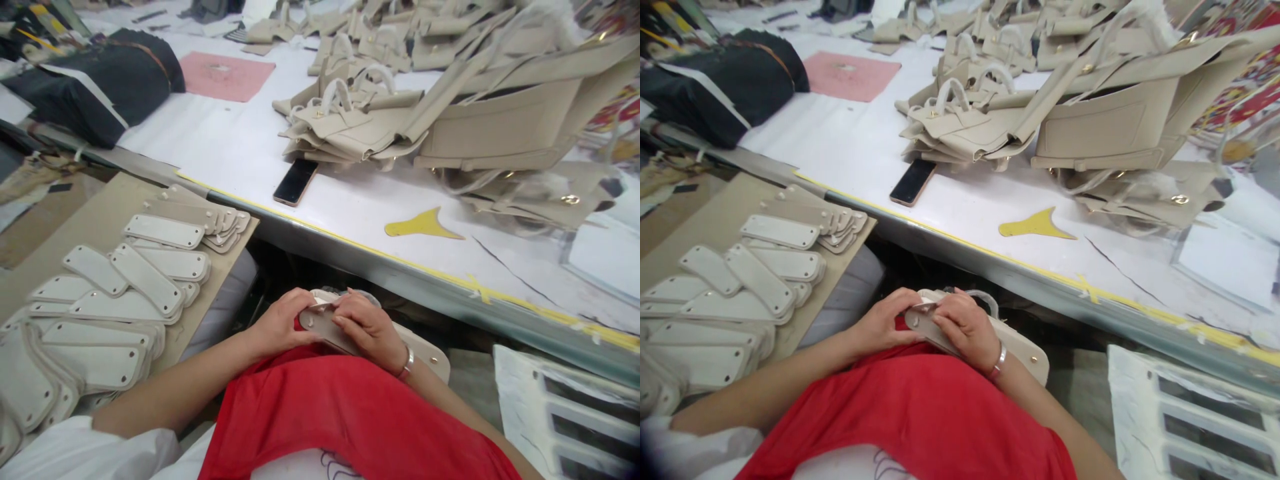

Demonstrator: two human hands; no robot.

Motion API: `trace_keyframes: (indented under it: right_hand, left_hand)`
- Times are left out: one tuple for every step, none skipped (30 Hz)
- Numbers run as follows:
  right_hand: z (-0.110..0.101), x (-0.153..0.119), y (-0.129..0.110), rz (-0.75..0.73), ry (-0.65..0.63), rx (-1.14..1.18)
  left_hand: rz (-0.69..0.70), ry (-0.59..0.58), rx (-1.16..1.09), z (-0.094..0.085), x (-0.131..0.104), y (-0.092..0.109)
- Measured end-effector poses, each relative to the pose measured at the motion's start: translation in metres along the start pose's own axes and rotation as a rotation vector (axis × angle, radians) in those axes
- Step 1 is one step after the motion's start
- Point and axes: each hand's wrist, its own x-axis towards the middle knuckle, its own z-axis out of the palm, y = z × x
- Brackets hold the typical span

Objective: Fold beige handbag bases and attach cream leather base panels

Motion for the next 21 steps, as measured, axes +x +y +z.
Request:
trace_keyframes:
  right_hand:
    - [0.001, -0.001, 0.0, 0.022, 0.026, -0.002]
    - [0.003, -0.001, 0.0, 0.041, 0.058, -0.02]
    - [0.005, 0.0, 0.0, 0.058, 0.077, -0.053]
    - [0.008, 0.001, 0.0, 0.065, 0.072, -0.098]
    - [0.01, 0.002, 0.0, 0.057, 0.046, -0.154]
    - [0.013, 0.004, 0.0, 0.038, 0.006, -0.215]
    - [0.015, 0.007, 0.0, 0.017, -0.042, -0.271]
    - [0.017, 0.009, 0.001, -0.003, -0.081, -0.318]
    - [0.019, 0.011, 0.001, -0.02, -0.104, -0.347]
    - [0.019, 0.013, 0.001, -0.033, -0.112, -0.359]
    - [0.019, 0.014, 0.002, -0.041, -0.113, -0.356]
    - [0.018, 0.015, 0.002, -0.048, -0.114, -0.339]
    - [0.017, 0.016, 0.002, -0.053, -0.12, -0.31]
    - [0.015, 0.016, 0.002, -0.055, -0.13, -0.269]
    - [0.012, 0.016, 0.002, -0.057, -0.14, -0.219]
    - [0.008, 0.016, 0.001, -0.058, -0.147, -0.162]
    - [0.005, 0.016, 0.001, -0.06, -0.154, -0.1]
    - [0.001, 0.016, 0.0, -0.061, -0.163, -0.035]
    - [-0.003, 0.016, 0.0, -0.057, -0.178, 0.034]
    - [-0.006, 0.016, 0.0, -0.045, -0.191, 0.103]
    - [-0.009, 0.016, 0.0, -0.025, -0.204, 0.172]
  left_hand:
    - [0.006, 0.015, -0.003, 0.002, -0.001, 0.0]
    - [0.015, 0.038, -0.006, 0.004, -0.002, 0.001]
    - [0.027, 0.072, -0.005, 0.007, -0.003, 0.001]
    - [0.043, 0.107, -0.003, 0.009, -0.004, 0.002]
    - [0.053, 0.137, -0.001, 0.012, -0.005, 0.002]
    - [0.052, 0.162, -0.003, 0.014, -0.006, 0.003]
    - [0.038, 0.176, -0.017, 0.016, -0.008, 0.003]
    - [0.002, 0.187, -0.054, 0.016, -0.009, 0.003]
    - [-0.057, 0.194, -0.119, 0.016, -0.011, 0.003]
    - [-0.125, 0.199, -0.2, 0.015, -0.012, 0.003]
    - [-0.189, 0.192, -0.273, 0.013, -0.014, 0.003]
    - [-0.231, 0.168, -0.322, 0.01, -0.015, 0.003]
    - [-0.249, 0.133, -0.338, 0.007, -0.016, 0.004]
    - [-0.238, 0.094, -0.316, 0.004, -0.016, 0.005]
    - [-0.203, 0.055, -0.263, 0.002, -0.016, 0.006]
    - [-0.159, 0.029, -0.198, -0.001, -0.015, 0.007]
    - [-0.115, 0.015, -0.139, -0.002, -0.015, 0.008]
    - [-0.078, 0.011, -0.092, -0.003, -0.014, 0.008]
    - [-0.048, 0.008, -0.054, -0.004, -0.014, 0.009]
    - [-0.023, 0.005, -0.026, -0.003, -0.014, 0.009]
    - [-0.006, 0.005, -0.01, -0.002, -0.014, 0.008]
